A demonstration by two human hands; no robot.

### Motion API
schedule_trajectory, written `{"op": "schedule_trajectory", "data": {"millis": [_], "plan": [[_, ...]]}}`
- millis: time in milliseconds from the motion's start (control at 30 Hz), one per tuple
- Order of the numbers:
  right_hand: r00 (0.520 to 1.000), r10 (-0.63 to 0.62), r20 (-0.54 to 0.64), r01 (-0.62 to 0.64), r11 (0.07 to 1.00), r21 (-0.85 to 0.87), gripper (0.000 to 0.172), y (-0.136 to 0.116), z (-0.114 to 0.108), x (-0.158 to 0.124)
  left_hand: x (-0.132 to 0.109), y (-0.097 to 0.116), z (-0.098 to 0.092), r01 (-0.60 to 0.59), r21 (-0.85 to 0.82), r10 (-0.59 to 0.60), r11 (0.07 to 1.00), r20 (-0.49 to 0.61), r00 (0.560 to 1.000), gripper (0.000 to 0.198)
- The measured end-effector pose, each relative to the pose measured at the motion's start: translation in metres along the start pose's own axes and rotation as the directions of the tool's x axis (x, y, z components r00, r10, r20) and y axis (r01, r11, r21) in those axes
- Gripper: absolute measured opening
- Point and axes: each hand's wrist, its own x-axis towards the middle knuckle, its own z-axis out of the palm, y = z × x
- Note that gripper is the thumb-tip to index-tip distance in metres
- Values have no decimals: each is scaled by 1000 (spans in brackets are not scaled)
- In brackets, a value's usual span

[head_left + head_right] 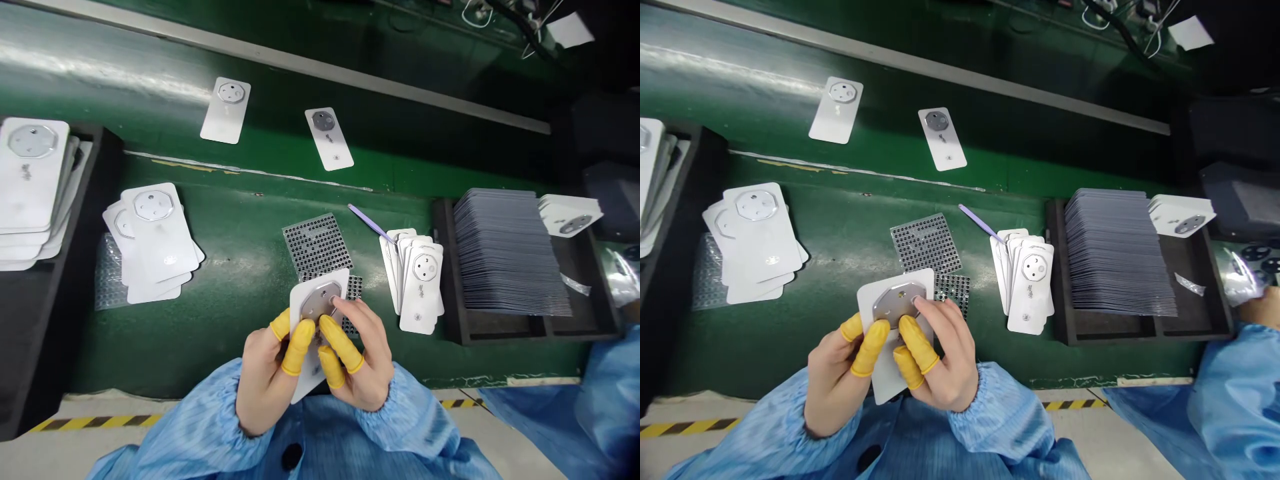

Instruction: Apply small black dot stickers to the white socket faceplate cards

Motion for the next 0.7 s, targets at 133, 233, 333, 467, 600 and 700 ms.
{"op": "schedule_trajectory", "data": {"millis": [133, 233, 333, 467, 600, 700], "plan": [[998, 29, 53, -28, 999, -30, 44, -5, 2, -5, -3, -2, 0, -50, 97, 53, 994, -33, 998, 26], [990, 64, 130, -48, 992, -117, 50, -12, 6, -11, -6, -5, -1, -41, 166, 59, 985, -103, 993, 22], [972, 118, 202, -93, 987, -129, 55, -13, 9, -13, -8, -8, 1, 28, 153, -7, 988, -139, 990, 20], [953, 151, 262, -184, 977, 105, 56, -4, 9, -5, 4, -10, 6, 230, -220, -250, 948, -69, 966, 24], [928, 265, 261, -336, 899, 280, 47, 16, 4, -2, 27, -18, -5, 367, -521, -472, 770, -78, 878, 30], [929, 362, 82, -365, 931, 23, 54, 38, 5, -14, 37, -27, -30, 264, -543, -495, 797, -337, 801, 27]]}}
